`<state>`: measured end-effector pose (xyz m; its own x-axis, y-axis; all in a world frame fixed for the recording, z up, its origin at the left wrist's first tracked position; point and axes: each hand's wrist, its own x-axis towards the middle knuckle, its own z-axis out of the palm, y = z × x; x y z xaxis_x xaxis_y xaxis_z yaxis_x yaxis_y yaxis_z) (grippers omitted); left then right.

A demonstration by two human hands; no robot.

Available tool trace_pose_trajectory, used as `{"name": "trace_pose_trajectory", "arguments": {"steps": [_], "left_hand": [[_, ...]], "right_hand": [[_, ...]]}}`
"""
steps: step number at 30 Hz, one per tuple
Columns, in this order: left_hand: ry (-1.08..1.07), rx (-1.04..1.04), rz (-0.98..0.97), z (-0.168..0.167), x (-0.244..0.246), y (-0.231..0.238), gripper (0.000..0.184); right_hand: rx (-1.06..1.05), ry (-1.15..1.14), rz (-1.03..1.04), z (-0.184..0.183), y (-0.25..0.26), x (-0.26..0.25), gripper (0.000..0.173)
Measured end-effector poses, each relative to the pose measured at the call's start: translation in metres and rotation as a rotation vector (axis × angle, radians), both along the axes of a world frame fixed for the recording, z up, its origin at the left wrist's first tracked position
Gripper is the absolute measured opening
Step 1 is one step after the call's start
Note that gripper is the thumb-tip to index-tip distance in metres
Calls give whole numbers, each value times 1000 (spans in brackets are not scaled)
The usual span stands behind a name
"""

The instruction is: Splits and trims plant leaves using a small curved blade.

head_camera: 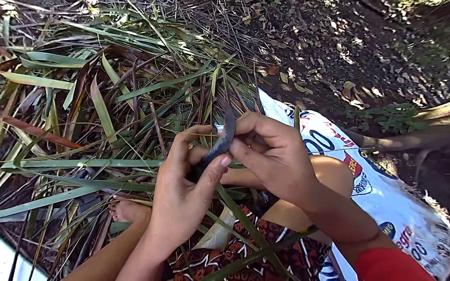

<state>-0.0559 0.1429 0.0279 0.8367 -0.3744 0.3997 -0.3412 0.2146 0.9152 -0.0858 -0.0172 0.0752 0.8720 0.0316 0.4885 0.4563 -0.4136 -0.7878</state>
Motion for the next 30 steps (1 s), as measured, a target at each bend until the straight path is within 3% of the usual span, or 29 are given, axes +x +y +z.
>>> {"name": "trace_pose_trajectory", "arguments": {"steps": [4,10,17,22,30], "left_hand": [[25,-100,48,-1,0,-3,33],[188,-131,-152,0,3,3,43],[219,-170,-121,-1,7,0,42],[239,-124,-220,-2,13,9,45],[279,-161,-255,-3,19,10,29]], "right_hand": [[-61,-126,-60,-3,0,1,10],[-264,-330,-164,-10,1,2,9],[-313,-370,-183,-10,3,0,12],[-384,-411,-203,-14,1,0,12],[-422,-475,-219,-19,4,0,13]]}}
